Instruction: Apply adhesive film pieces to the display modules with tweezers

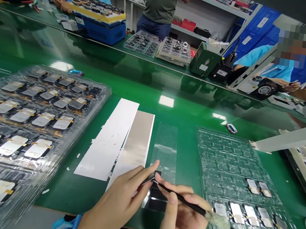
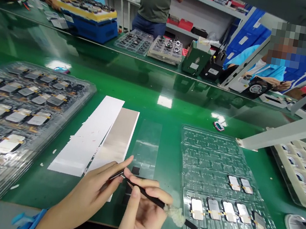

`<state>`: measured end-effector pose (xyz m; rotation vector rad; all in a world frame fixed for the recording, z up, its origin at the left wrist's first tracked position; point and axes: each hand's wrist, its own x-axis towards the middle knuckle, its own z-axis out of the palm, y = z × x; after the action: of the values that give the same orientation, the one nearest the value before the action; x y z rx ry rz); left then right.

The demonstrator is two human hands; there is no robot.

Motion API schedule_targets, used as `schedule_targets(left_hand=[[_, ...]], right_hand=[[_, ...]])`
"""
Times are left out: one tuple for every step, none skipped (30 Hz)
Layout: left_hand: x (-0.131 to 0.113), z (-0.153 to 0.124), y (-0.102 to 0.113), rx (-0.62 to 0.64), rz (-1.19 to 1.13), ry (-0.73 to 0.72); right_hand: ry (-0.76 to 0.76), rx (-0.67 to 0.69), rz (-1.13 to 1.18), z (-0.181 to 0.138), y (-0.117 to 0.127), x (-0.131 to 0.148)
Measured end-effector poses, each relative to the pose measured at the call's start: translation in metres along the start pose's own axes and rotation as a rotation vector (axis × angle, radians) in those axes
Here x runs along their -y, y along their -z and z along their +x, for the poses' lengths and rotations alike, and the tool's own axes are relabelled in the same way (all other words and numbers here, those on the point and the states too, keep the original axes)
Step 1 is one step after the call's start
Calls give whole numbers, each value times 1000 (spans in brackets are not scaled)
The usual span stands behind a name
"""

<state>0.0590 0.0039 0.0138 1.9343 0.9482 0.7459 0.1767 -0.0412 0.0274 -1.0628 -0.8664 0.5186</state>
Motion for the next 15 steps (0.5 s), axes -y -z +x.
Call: schedule_targets(left_hand=[[0, 0, 0, 13, -8, 5], [-1, 0, 1, 25, -16, 7], [-2, 0, 1, 35, -23, 12], [-2, 0, 1, 39, -27, 16], [-3, 1, 1, 37, -29, 21], [-3, 1, 1, 29, -29, 26], [-4, 1, 2, 22, -28, 30], [-4, 0, 2, 15, -27, 30], [-4, 0, 2, 10, -25, 27], [-4, -1, 2, 5, -23, 23], [-3, -2, 2, 2, -21, 21], [-3, -2, 3, 0, -19, 18], [-2, -3, 3, 1, -17, 17], [-2, -3, 3, 2, -14, 17], [-1, -4, 3, 3, -10, 21]], right_hand=[[2, 3, 2, -1, -1, 0], [8, 3, 0, -2, -1, 0], [12, 1, -7, -3, -2, 0], [17, -6, -16, -4, -3, -1], [26, -14, -25, -4, -5, -1], [36, -21, -33, -5, -6, -2], [44, -28, -37, -5, -8, -3], [54, -34, -37, -6, -9, -4], [62, -38, -35, -6, -11, -5], [70, -38, -32, -7, -12, -6], [71, -38, -30, -7, -13, -7], [72, -39, -27, -8, -13, -8], [72, -40, -25, -8, -13, -9], [72, -42, -22, -9, -13, -10], [69, -44, -19, -9, -13, -10]])
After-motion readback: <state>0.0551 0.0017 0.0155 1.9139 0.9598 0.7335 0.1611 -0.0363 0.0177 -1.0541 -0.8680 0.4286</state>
